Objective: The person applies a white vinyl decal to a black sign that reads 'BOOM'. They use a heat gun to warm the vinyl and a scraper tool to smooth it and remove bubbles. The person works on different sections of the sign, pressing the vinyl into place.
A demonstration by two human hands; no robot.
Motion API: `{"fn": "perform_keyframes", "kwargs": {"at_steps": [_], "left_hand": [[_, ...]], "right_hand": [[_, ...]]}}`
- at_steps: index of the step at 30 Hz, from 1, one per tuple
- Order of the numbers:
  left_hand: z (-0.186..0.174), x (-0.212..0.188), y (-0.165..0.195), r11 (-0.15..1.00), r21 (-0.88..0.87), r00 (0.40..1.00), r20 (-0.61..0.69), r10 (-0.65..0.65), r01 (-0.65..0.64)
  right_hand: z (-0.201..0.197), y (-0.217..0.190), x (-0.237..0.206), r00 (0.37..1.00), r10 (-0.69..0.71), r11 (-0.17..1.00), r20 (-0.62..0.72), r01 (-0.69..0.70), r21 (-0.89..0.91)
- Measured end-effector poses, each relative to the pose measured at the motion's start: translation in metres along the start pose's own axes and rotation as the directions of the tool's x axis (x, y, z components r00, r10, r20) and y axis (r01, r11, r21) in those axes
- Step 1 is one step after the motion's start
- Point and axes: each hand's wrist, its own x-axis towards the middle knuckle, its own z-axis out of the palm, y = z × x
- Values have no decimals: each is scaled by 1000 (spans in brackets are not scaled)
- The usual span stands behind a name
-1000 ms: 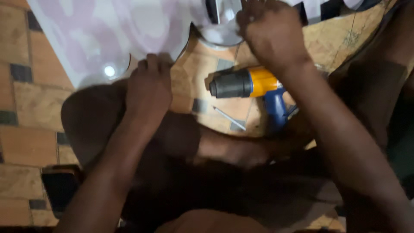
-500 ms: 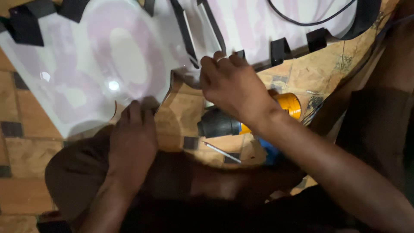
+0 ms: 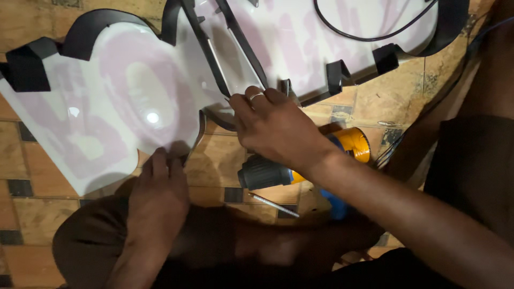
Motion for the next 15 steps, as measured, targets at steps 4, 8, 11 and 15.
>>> {"fn": "perform_keyframes", "kwargs": {"at_steps": [4, 8, 11, 15], "left_hand": [[0, 0, -1, 1000, 14, 1000, -18, 22, -21], [0, 0, -2, 1000, -20, 1000, 14, -8, 9], [1, 1, -1, 999, -27, 998, 38, -43, 44], [2, 1, -3, 997, -47, 997, 59, -50, 53]], "right_hand": [[2, -3, 1, 998, -44, 996, 53, 47, -72], [0, -7, 4, 998, -50, 997, 35, 52, -64], [-2, -9, 6, 999, -51, 995, -18, 50, -83], [-5, -11, 6, 996, -69, 994, 61, 74, -78]]}}
